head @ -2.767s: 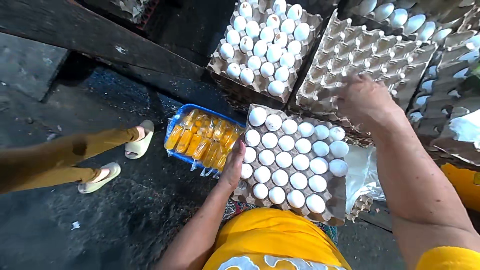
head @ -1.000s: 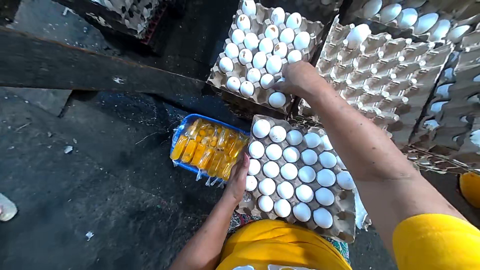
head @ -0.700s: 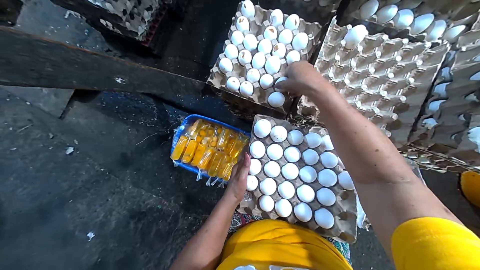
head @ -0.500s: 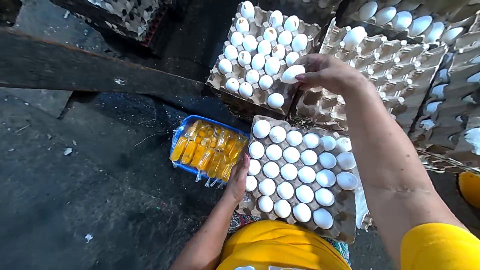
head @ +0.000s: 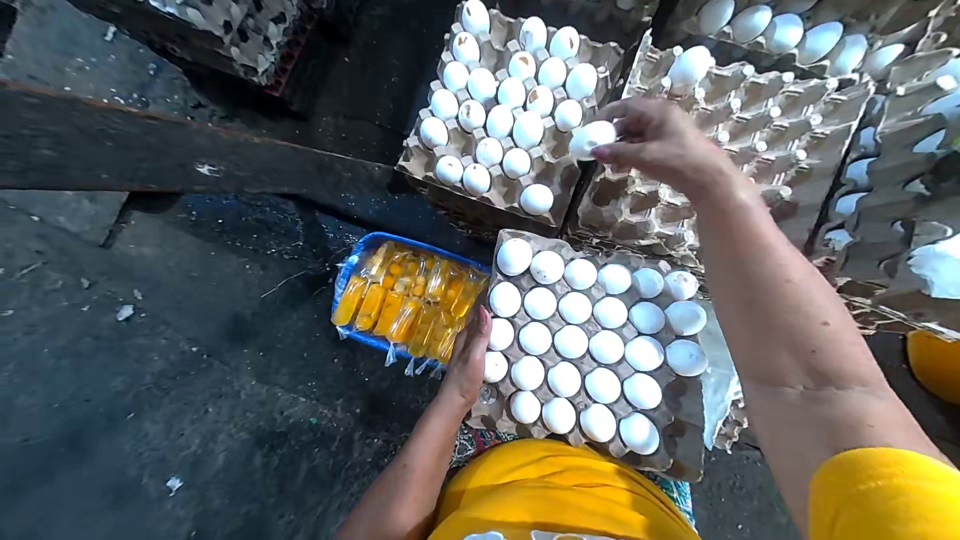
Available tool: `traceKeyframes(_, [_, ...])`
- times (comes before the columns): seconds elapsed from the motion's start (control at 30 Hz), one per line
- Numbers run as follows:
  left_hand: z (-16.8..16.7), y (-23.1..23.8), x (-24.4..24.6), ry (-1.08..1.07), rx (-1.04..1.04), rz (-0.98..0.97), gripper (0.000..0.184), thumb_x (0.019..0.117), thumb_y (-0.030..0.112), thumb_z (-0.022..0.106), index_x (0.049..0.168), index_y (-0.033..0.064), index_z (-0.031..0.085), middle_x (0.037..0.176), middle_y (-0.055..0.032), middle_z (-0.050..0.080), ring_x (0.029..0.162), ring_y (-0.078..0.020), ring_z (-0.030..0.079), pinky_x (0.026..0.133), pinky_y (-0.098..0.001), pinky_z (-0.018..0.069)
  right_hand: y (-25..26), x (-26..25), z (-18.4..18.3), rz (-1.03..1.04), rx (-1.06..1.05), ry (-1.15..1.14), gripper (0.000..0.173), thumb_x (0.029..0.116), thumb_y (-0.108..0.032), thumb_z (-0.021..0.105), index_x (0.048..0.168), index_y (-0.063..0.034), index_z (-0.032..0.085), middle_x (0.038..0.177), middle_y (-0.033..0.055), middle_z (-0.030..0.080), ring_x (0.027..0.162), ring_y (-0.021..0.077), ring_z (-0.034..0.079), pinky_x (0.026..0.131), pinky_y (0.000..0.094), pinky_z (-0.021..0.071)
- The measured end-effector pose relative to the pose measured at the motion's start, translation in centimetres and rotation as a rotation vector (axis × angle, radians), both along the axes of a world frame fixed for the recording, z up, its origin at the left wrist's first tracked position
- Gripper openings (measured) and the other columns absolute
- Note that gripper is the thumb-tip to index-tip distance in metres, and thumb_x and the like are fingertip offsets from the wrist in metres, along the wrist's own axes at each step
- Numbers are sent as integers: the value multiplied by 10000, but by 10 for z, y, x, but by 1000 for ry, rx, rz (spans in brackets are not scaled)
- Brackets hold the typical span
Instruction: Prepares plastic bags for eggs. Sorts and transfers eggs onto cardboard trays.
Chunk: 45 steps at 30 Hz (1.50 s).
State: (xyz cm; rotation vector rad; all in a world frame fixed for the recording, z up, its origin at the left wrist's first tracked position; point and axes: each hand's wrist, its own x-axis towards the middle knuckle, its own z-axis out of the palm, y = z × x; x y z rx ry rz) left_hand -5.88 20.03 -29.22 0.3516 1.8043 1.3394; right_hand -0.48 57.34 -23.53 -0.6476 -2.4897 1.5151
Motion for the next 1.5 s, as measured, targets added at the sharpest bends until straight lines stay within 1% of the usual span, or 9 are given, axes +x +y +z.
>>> traceKeyframes(0.13, [3, 2, 1, -1, -14, -2, 620, 1099, 413, 273, 1412, -64, 517, 1431, -164, 557, 1316, -57, 515, 1121, -249, 408, -31, -43, -8, 172, 394, -187, 391, 934, -176, 724, 1288, -23, 658, 1162, 247, 695, 1070, 424, 677, 961, 644, 502])
traceKeyframes(0.27, [3, 1, 1, -10, -1, 4, 609, 1105, 400, 277, 1415, -67, 513, 1433, -169, 555, 1319, -63, 518, 1124, -251, 410, -50, -74, 1, 215, 568, -470, 301, 978, -175, 656, 1227, -8, 687, 1205, 286, 656, 1167, 494, 615, 965, 689, 470])
traceKeyframes(0.47, [2, 0, -2, -14, -7, 13, 622, 1102, 403, 270, 1443, -71, 485, 1496, -182, 502, 1373, -75, 475, 1152, -251, 378, -44, -100, 13, 85, 579, -453, 527, 989, -271, 656, 1430, -11, 532, 1317, 320, 579, 1225, 512, 573, 988, 674, 458])
traceKeyframes(0.63, [1, 0, -4, -4, -5, 7, 652, 1099, 409, 262, 1496, -86, 412, 1578, -200, 408, 1449, -90, 395, 1198, -249, 310, -54, -126, 3, -72, 564, -558, 573, 1052, -480, 501, 1359, -2, 571, 1260, 288, 638, 1210, 477, 609, 933, 663, 484])
traceKeyframes(0.83, [-1, -2, -6, -9, -21, 15, 679, 1091, 441, 262, 1513, -73, 399, 1593, -188, 396, 1461, -90, 382, 1205, -252, 305, -74, -137, 4, -104, 609, -580, 365, 957, -170, 633, 1263, 28, 601, 1216, 267, 652, 1158, 448, 637, 865, 609, 519])
traceKeyframes(1.0, [-1, -4, -6, -16, -3, 30, 657, 1095, 418, 270, 1498, -80, 416, 1569, -196, 425, 1437, -81, 409, 1191, -249, 325, -44, -106, 13, -233, 444, -364, 490, 998, -321, 609, 1413, -63, 574, 1240, 301, 651, 1169, 515, 618, 931, 708, 474])
traceKeyframes(1.17, [-2, -5, -9, -29, 5, 42, 609, 1098, 409, 289, 1404, -61, 525, 1417, -151, 569, 1304, -55, 528, 1117, -251, 421, 17, -19, 39, -540, 558, -298, 551, 1004, -432, 563, 1422, -73, 559, 1272, 311, 637, 1191, 519, 604, 977, 723, 434])
traceKeyframes(1.3, [-1, -5, -9, -34, -4, 22, 610, 1098, 406, 300, 1406, -73, 519, 1408, -165, 572, 1303, -57, 529, 1120, -255, 417, 62, 25, 30, -664, 625, -484, 560, 987, -368, 560, 1426, -21, 536, 1345, 378, 561, 1282, 580, 514, 1014, 753, 376])
traceKeyframes(1.5, [1, -3, -6, -29, -1, 22, 632, 1094, 427, 313, 1453, -66, 478, 1471, -167, 526, 1356, -57, 484, 1151, -251, 380, 73, 22, 10, -563, 673, -597, 530, 1035, -305, 523, 1462, 8, 505, 1466, 421, 413, 1332, 641, 411, 973, 813, 353])
